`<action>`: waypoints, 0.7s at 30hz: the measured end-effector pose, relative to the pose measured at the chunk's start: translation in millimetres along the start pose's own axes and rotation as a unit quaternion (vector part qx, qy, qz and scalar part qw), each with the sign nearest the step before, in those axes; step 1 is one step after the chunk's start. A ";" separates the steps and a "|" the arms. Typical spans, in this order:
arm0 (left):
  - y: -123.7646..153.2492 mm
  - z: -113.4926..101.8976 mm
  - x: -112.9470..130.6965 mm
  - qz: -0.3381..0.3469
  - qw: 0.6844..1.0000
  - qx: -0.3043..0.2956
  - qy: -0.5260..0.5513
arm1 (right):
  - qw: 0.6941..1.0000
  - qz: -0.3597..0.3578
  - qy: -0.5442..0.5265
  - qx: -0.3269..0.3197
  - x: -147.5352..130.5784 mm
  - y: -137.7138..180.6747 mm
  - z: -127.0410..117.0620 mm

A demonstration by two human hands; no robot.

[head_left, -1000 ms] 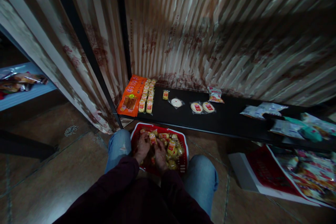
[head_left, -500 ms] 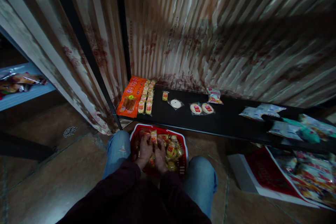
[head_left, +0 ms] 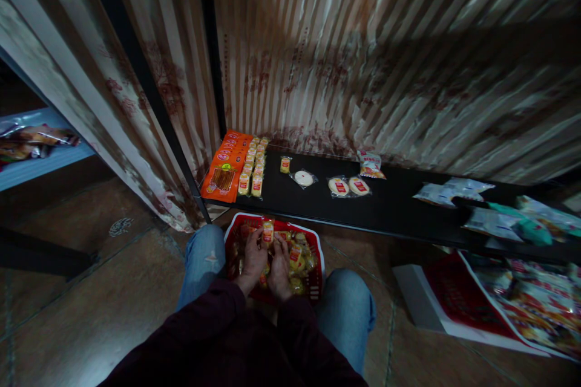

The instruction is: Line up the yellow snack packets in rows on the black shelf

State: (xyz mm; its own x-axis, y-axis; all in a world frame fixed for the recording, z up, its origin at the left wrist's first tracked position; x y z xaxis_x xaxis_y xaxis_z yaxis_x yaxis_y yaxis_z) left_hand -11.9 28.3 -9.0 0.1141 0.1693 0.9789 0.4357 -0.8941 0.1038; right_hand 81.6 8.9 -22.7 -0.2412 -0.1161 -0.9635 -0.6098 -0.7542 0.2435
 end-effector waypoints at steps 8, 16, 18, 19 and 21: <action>3.3 -1.6 15.1 0.003 1.000 -0.004 0.000 | 0.999 -0.017 -0.014 -0.025 0.0 -3.0 1.9; 5.1 -0.8 21.0 -0.011 1.000 -0.007 0.007 | 0.998 -0.011 -0.044 -0.034 -0.1 -0.9 2.2; 4.2 0.3 20.0 -0.024 0.999 -0.006 0.023 | 0.998 -0.004 -0.045 -0.037 1.7 -1.3 2.1; 3.6 1.0 19.3 -0.032 0.999 -0.006 0.030 | 0.998 0.002 -0.046 -0.038 3.3 -2.0 2.0; 2.1 2.3 18.4 -0.042 0.998 -0.010 0.041 | 0.998 0.005 -0.047 -0.040 6.4 -4.0 1.4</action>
State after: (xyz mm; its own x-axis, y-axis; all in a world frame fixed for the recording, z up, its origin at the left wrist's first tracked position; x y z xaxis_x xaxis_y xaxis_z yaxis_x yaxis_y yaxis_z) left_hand -6.8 30.4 8.9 0.0034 0.2105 0.9776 0.4235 -0.8859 0.1893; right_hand 81.4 12.1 -29.8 -0.3180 -0.0653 -0.9458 -0.5461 -0.8029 0.2390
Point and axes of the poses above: each hand's wrist, its own y-axis away from the middle knuckle, its own z-axis out of the palm, x = y × z, the point moved 4 cm from there along -y, towards the middle knuckle, and after that the axes turned 9 degrees about x, right-handed, at the moved point
